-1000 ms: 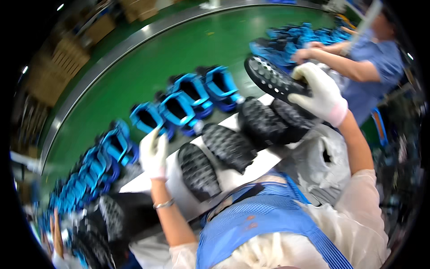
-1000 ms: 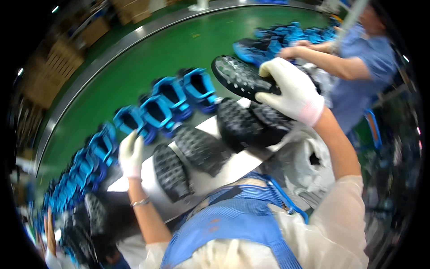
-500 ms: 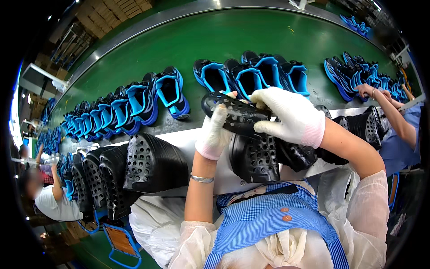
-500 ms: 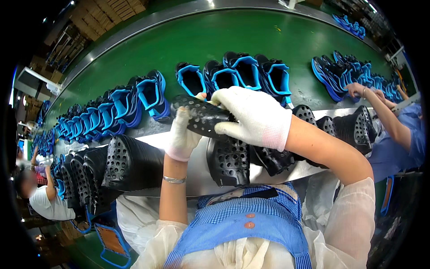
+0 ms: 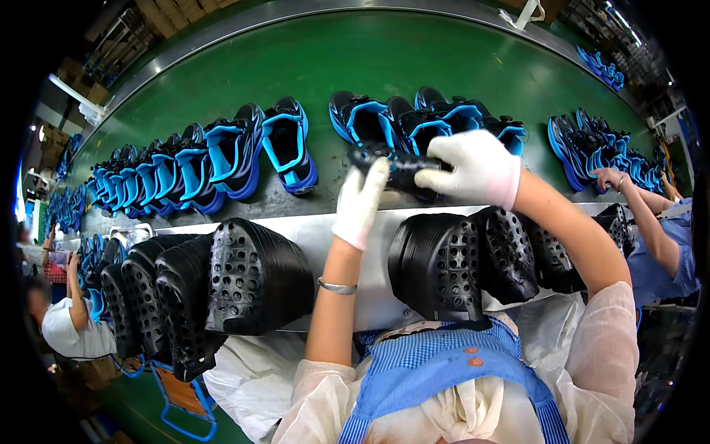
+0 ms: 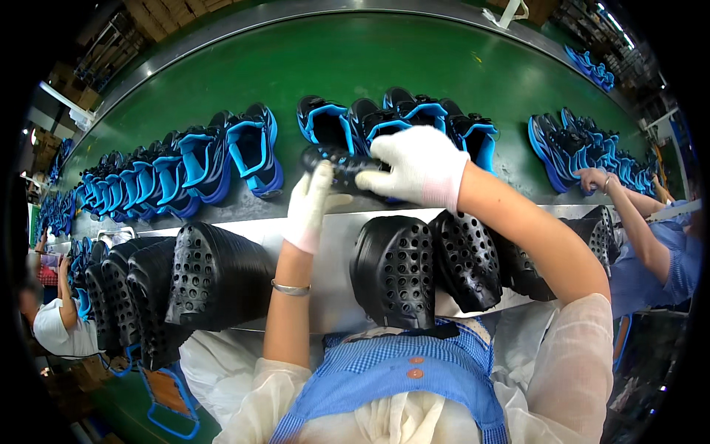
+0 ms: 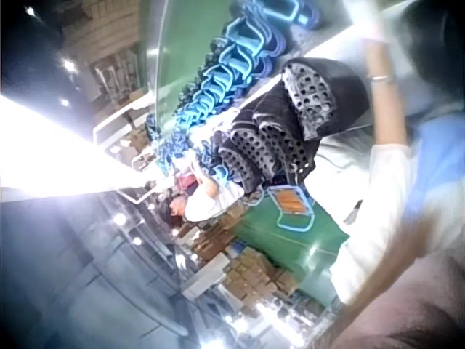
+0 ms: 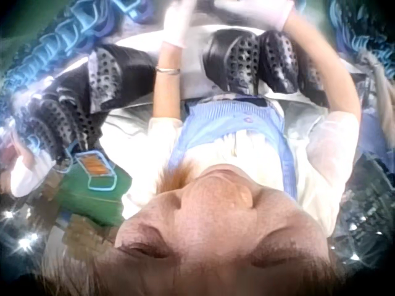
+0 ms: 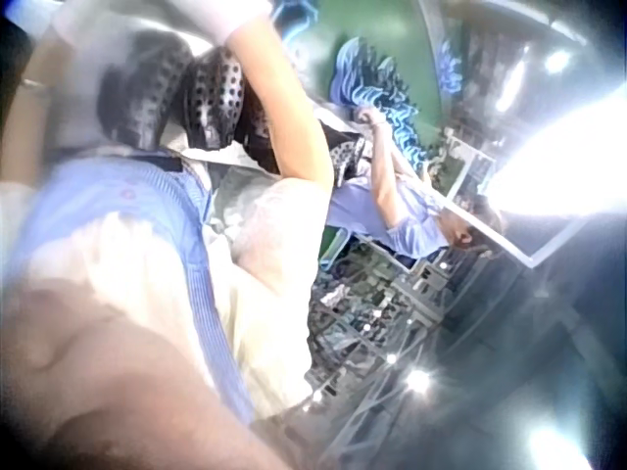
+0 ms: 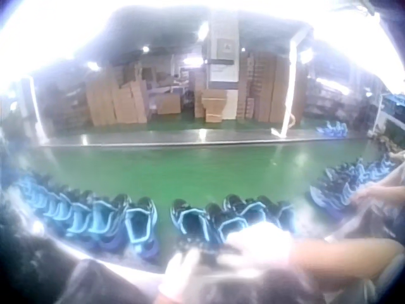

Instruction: The person picks up black shoe components, places them onto blue shoes moving along a conveyor belt, and then attaches a small round tag to the side of a shoe by pulling a plastic cord through a loop.

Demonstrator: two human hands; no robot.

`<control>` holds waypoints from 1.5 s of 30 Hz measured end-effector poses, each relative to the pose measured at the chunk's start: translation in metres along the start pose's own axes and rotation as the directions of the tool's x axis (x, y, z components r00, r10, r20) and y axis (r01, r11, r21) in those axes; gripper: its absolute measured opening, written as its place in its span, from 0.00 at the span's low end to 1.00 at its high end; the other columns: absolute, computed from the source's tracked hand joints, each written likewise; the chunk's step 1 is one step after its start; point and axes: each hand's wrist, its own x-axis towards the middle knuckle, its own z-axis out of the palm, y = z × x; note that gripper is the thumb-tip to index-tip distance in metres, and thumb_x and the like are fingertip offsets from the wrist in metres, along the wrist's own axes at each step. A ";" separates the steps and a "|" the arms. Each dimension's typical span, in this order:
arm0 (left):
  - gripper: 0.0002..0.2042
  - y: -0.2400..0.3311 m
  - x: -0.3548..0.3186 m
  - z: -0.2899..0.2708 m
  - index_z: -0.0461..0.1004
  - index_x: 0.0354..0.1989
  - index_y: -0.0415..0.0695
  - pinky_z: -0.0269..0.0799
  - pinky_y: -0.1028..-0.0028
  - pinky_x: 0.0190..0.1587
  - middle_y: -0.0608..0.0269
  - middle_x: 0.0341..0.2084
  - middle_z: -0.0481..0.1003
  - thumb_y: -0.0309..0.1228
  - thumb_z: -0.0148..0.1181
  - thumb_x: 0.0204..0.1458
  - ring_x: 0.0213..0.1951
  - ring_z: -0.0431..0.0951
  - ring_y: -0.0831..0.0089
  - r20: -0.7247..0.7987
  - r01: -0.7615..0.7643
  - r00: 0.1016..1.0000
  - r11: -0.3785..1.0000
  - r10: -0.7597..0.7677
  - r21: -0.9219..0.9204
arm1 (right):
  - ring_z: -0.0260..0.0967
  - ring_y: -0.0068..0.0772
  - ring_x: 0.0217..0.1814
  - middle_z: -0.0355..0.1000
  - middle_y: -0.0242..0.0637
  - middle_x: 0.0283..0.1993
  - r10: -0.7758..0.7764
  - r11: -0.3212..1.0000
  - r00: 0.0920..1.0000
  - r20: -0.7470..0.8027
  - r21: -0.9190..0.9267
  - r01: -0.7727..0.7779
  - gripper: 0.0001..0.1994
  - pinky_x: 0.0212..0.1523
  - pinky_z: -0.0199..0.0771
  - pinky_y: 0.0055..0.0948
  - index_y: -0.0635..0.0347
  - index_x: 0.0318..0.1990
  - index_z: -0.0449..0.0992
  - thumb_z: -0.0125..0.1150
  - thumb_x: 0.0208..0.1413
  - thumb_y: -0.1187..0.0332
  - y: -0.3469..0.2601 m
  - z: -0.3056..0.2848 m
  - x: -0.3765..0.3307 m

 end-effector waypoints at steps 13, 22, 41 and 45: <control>0.16 -0.002 0.059 0.013 0.74 0.43 0.44 0.72 0.62 0.47 0.54 0.45 0.74 0.39 0.57 0.48 0.45 0.75 0.54 0.139 -0.101 0.983 0.269 -0.124 0.958 | 0.74 0.51 0.35 0.75 0.52 0.31 0.222 0.956 0.945 0.240 -0.245 -0.162 0.19 0.41 0.74 0.40 0.64 0.28 0.80 0.52 0.47 0.55 0.008 0.035 0.117; 0.21 -0.019 0.072 0.006 0.79 0.37 0.45 0.73 0.59 0.43 0.48 0.37 0.77 0.51 0.53 0.49 0.41 0.77 0.51 0.112 -0.072 0.972 0.195 -0.204 0.978 | 0.75 0.43 0.45 0.76 0.44 0.45 0.247 0.968 0.953 0.174 -0.081 -0.236 0.15 0.45 0.77 0.38 0.58 0.43 0.78 0.61 0.45 0.68 0.022 0.114 0.146; 0.19 -0.017 0.076 0.021 0.78 0.34 0.42 0.75 0.60 0.38 0.47 0.28 0.78 0.47 0.56 0.47 0.32 0.79 0.53 0.064 -0.059 0.975 0.031 -0.212 0.998 | 0.75 0.40 0.46 0.77 0.40 0.44 0.255 0.962 0.917 0.307 -0.179 -0.208 0.13 0.44 0.75 0.35 0.54 0.45 0.77 0.51 0.55 0.64 0.031 0.109 0.155; 0.20 -0.012 0.079 0.024 0.79 0.35 0.44 0.74 0.58 0.43 0.48 0.35 0.78 0.48 0.51 0.50 0.39 0.78 0.50 0.059 -0.069 0.969 -0.034 -0.239 0.997 | 0.75 0.37 0.48 0.76 0.36 0.46 0.226 0.968 0.930 0.288 -0.169 -0.183 0.16 0.44 0.76 0.35 0.52 0.43 0.80 0.64 0.43 0.67 0.026 0.093 0.147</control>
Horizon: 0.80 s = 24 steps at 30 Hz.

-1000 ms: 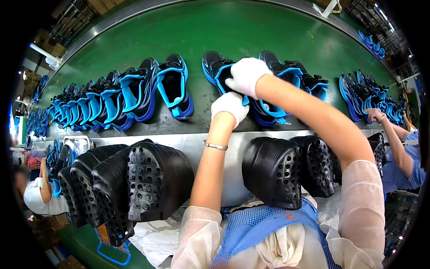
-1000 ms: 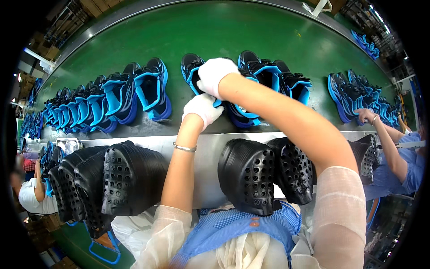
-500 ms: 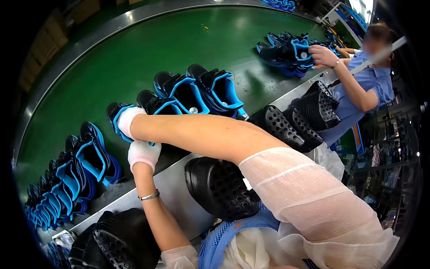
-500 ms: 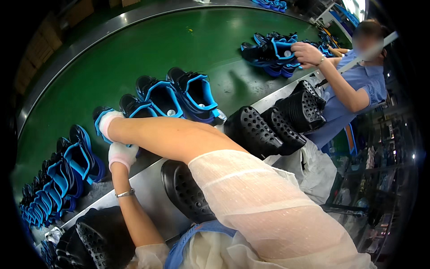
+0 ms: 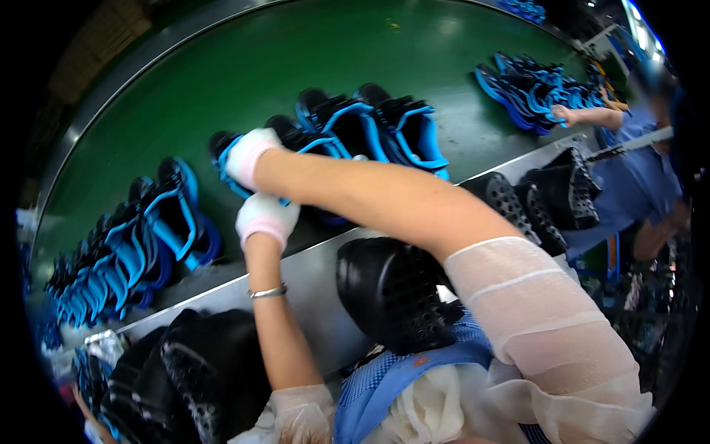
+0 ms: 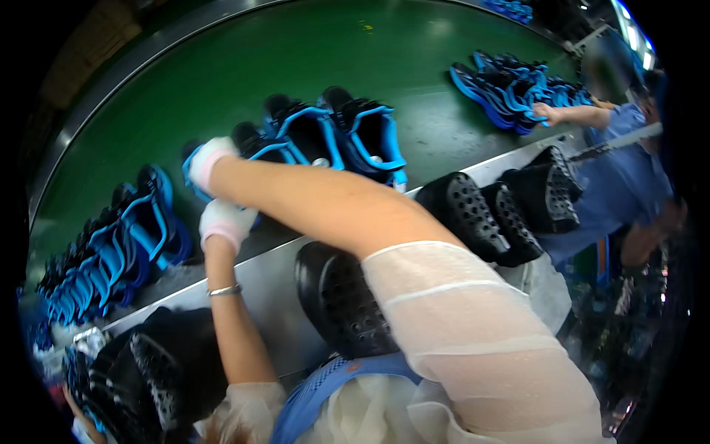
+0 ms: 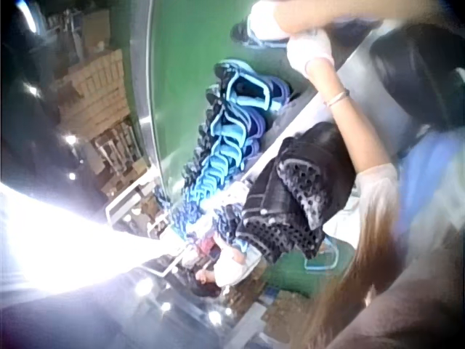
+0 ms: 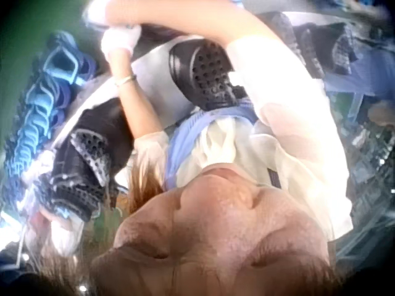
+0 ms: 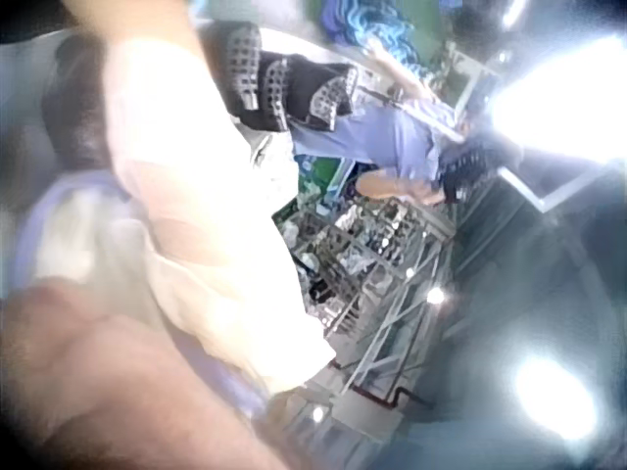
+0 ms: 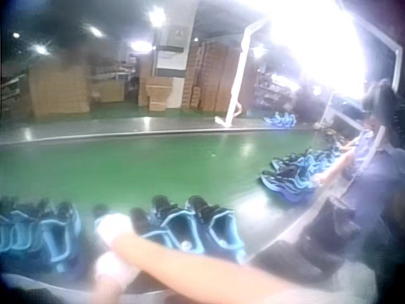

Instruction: The person picks up black shoe components, places them onto blue shoes moving along a conveyor belt, and then attaches a small round tag to the side of a shoe by pulling a plastic cord through a loop.

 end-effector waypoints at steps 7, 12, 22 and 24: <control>0.19 -0.004 -0.011 -0.006 0.79 0.35 0.43 0.72 0.59 0.44 0.47 0.35 0.77 0.47 0.50 0.50 0.41 0.77 0.50 -0.032 -0.003 0.999 0.992 -0.001 -0.128 | 0.73 0.44 0.42 0.75 0.43 0.36 -0.270 0.962 0.963 0.020 -0.043 0.271 0.11 0.41 0.74 0.40 0.56 0.39 0.77 0.52 0.52 0.65 0.008 -0.016 -0.034; 0.22 -0.016 -0.016 -0.034 0.77 0.21 0.38 0.73 0.69 0.33 0.55 0.15 0.75 0.50 0.56 0.45 0.23 0.78 0.64 0.104 0.141 0.988 0.941 -0.114 -0.309 | 0.73 0.47 0.37 0.74 0.45 0.31 -0.281 0.951 0.930 -0.237 0.060 0.303 0.15 0.39 0.73 0.40 0.60 0.33 0.76 0.48 0.55 0.59 0.033 -0.053 -0.149; 0.21 -0.002 -0.037 -0.060 0.77 0.31 0.38 0.73 0.75 0.24 0.48 0.19 0.77 0.47 0.60 0.43 0.17 0.77 0.68 0.111 0.166 0.986 0.732 -0.124 -0.661 | 0.71 0.42 0.32 0.72 0.45 0.30 0.222 0.932 0.884 -0.411 0.355 -0.069 0.07 0.36 0.70 0.32 0.65 0.34 0.75 0.57 0.50 0.71 0.110 -0.042 -0.367; 0.20 0.002 -0.039 -0.061 0.77 0.29 0.38 0.72 0.73 0.25 0.50 0.18 0.76 0.46 0.60 0.43 0.18 0.77 0.67 0.082 0.135 0.991 0.745 -0.108 -0.653 | 0.71 0.41 0.32 0.72 0.45 0.30 0.293 0.912 0.862 -0.414 0.393 -0.121 0.07 0.36 0.70 0.32 0.65 0.34 0.75 0.57 0.50 0.71 0.120 -0.034 -0.396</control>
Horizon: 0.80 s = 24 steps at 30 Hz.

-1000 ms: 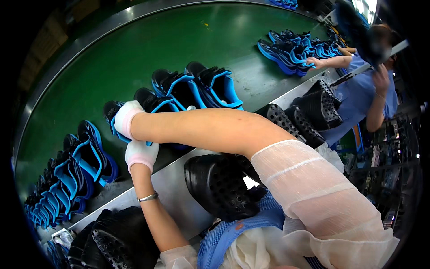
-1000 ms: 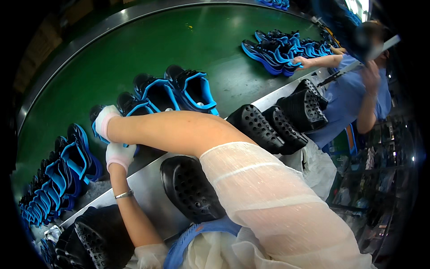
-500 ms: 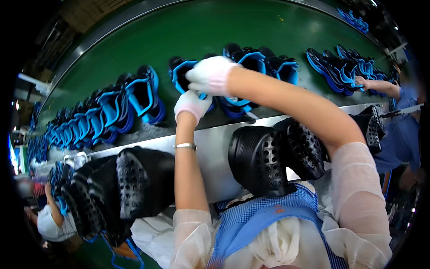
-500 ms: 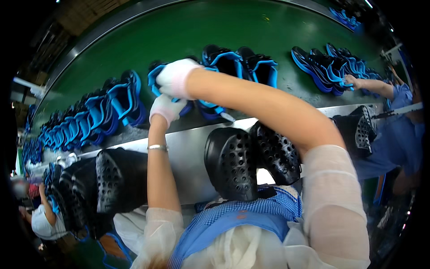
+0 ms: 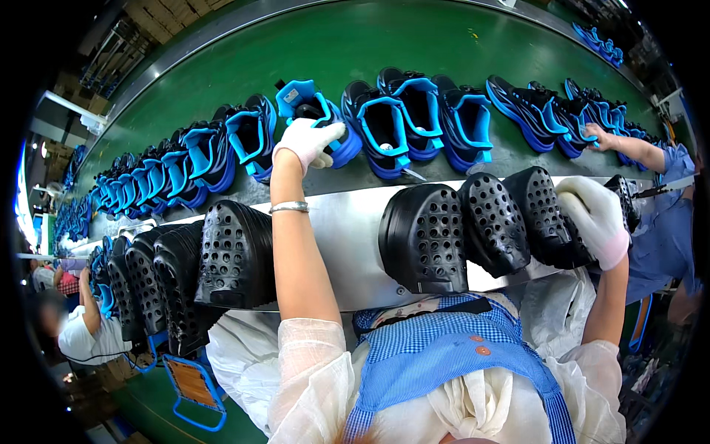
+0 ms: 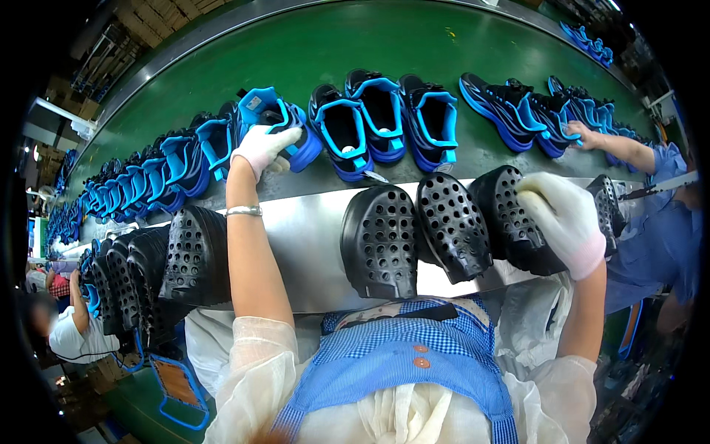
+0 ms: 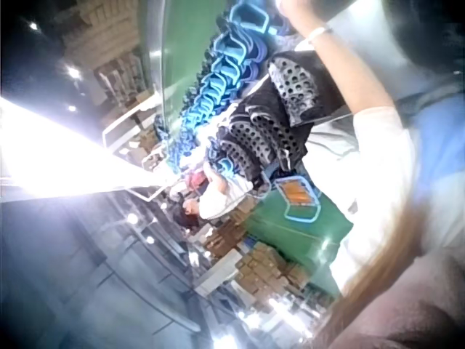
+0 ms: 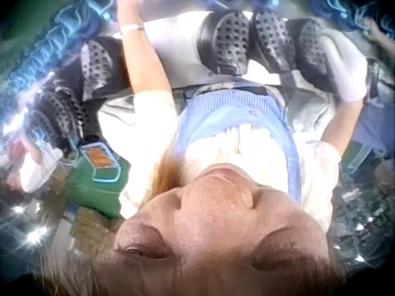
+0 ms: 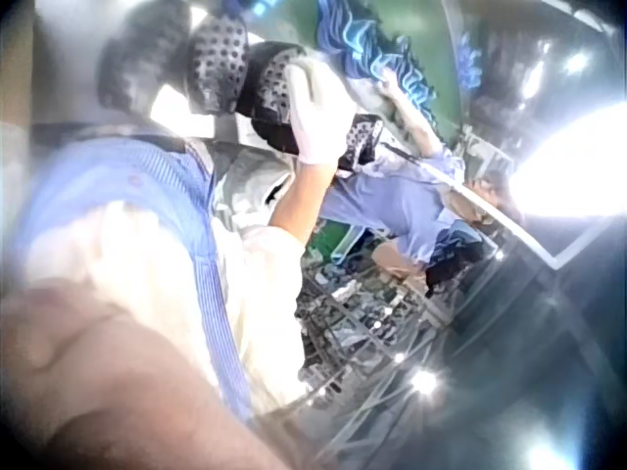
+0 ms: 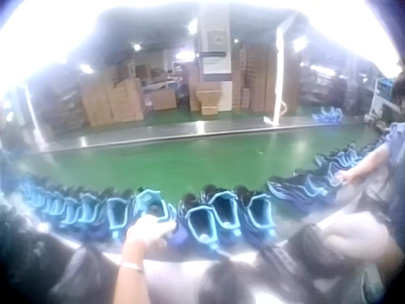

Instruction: The person picks up black shoe components, places them onto blue shoes moving along a conveyor belt, and then attaches a small round tag to the side of a shoe by pulling a plastic cord through a loop.

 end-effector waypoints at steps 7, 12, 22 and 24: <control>0.17 -0.029 -0.010 0.026 0.77 0.39 0.46 0.73 0.62 0.42 0.54 0.39 0.74 0.42 0.64 0.43 0.42 0.75 0.56 -0.553 0.110 0.723 0.721 0.414 0.684 | 0.68 0.31 0.27 0.69 0.41 0.26 0.283 0.958 0.955 -0.084 0.073 -0.278 0.07 0.32 0.68 0.26 0.66 0.35 0.75 0.53 0.50 0.73 0.040 -0.021 -0.060; 0.25 -0.023 -0.020 0.063 0.75 0.46 0.46 0.66 0.64 0.54 0.46 0.48 0.68 0.47 0.67 0.41 0.51 0.69 0.52 -0.211 -0.484 0.766 0.760 0.607 0.434 | 0.67 0.27 0.25 0.69 0.40 0.25 0.371 0.926 0.918 -0.138 0.130 -0.355 0.07 0.30 0.67 0.25 0.66 0.35 0.75 0.53 0.51 0.73 0.065 -0.022 -0.081; 0.20 -0.014 0.009 0.127 0.78 0.37 0.44 0.71 0.65 0.45 0.47 0.41 0.69 0.45 0.68 0.40 0.40 0.74 0.52 -0.094 -0.483 0.827 0.785 0.555 0.387 | 0.71 0.37 0.30 0.71 0.44 0.28 0.420 0.906 0.879 -0.225 0.057 -0.419 0.07 0.35 0.69 0.29 0.65 0.35 0.75 0.54 0.52 0.72 0.095 -0.025 -0.108; 0.19 -0.011 0.018 0.131 0.79 0.37 0.45 0.71 0.65 0.45 0.46 0.41 0.69 0.45 0.67 0.41 0.40 0.74 0.52 -0.092 -0.528 0.785 0.741 0.612 0.416 | 0.71 0.37 0.30 0.71 0.44 0.28 0.460 0.888 0.860 -0.221 0.102 -0.449 0.07 0.35 0.69 0.28 0.65 0.35 0.75 0.54 0.52 0.72 0.096 -0.026 -0.110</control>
